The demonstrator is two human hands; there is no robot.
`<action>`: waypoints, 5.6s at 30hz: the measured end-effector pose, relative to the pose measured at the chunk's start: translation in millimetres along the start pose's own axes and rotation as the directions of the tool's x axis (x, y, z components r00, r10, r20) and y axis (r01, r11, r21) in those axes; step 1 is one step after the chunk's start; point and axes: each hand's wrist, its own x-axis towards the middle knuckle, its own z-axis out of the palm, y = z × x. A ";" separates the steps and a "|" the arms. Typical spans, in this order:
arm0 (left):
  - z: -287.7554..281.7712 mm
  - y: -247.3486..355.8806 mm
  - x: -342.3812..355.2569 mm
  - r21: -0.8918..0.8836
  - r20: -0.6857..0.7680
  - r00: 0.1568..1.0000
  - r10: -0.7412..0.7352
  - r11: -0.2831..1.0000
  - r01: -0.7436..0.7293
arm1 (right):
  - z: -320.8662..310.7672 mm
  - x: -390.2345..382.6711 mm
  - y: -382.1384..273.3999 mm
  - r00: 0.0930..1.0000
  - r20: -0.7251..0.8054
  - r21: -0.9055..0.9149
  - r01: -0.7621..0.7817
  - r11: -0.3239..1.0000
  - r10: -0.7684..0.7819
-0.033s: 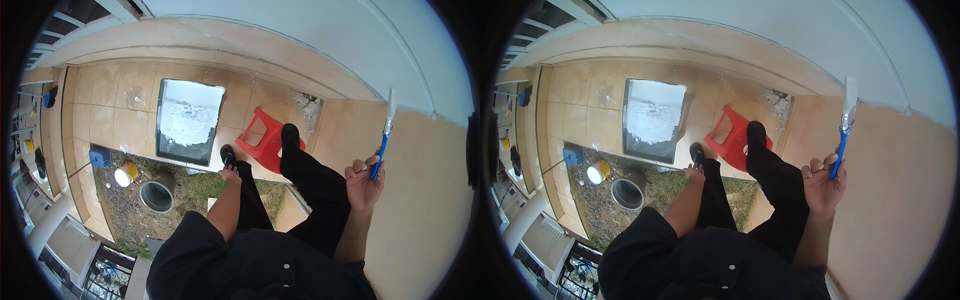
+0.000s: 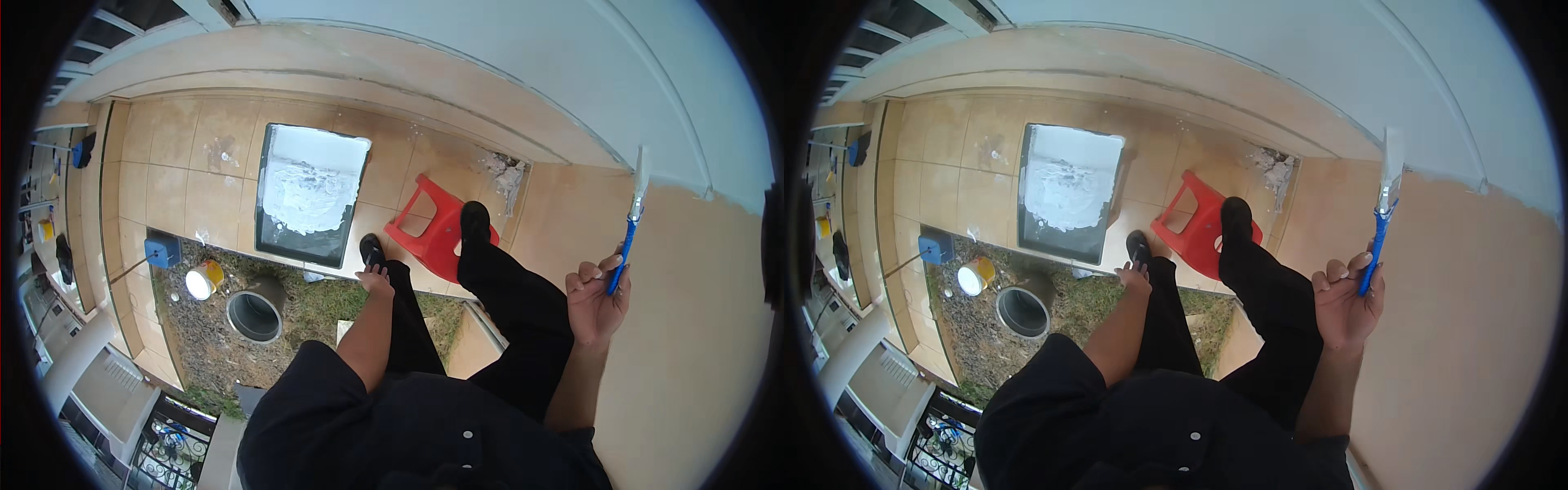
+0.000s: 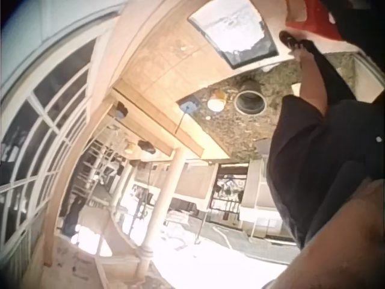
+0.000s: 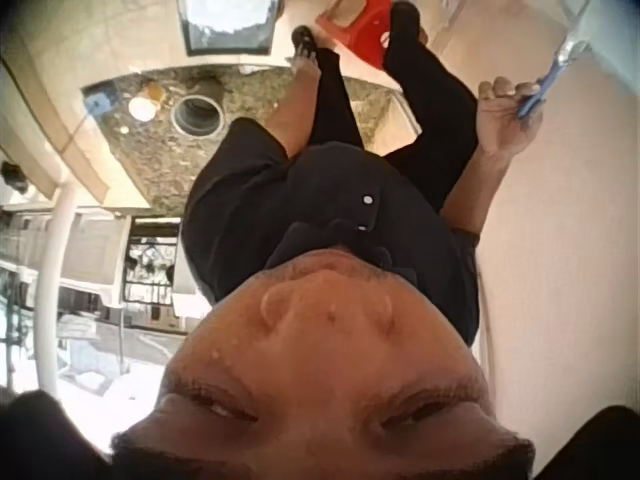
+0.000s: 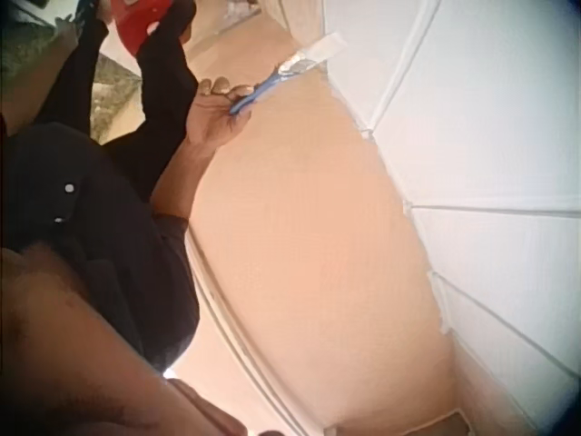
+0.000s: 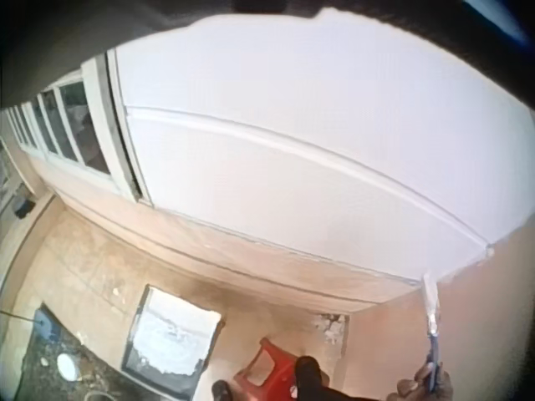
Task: Painting the exterior wall paneling with white paint.
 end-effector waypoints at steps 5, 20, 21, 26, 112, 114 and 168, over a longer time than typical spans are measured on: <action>24.8 -24.9 2.8 0.599 0.717 0.628 0.304 0.192 -0.777 | 15.3 -23.0 -10.0 0.996 -0.047 -0.041 0.073 0.997 -0.075; 84.8 -121.1 -19.2 0.705 0.691 0.722 0.021 -0.238 -0.668 | -21.2 -74.3 -47.1 0.961 -0.254 -0.179 0.068 0.981 -0.113; 88.0 -122.4 -18.3 0.740 0.663 0.745 0.069 -0.213 -0.638 | -24.3 -63.4 -40.2 0.962 -0.263 -0.166 0.037 0.985 -0.080; 88.2 -132.0 -23.4 0.761 0.638 0.767 0.066 -0.209 -0.614 | -40.6 -35.6 -29.0 0.960 -0.280 -0.130 -0.029 0.991 -0.009; 151.8 -84.2 10.0 0.503 0.830 0.553 -0.069 -0.336 -0.797 | -127.6 -13.1 -118.8 0.888 -0.385 0.159 0.332 0.930 -0.251; 161.1 -80.2 -6.3 0.494 0.813 0.580 -0.045 -0.473 -0.730 | -129.3 -23.8 -126.6 0.872 -0.406 0.156 0.360 0.920 -0.273; -87.6 241.6 -255.4 0.497 0.461 -0.130 0.878 -0.377 -0.781 | 18.2 56.9 -6.6 0.811 -0.331 -0.302 0.394 0.868 -0.483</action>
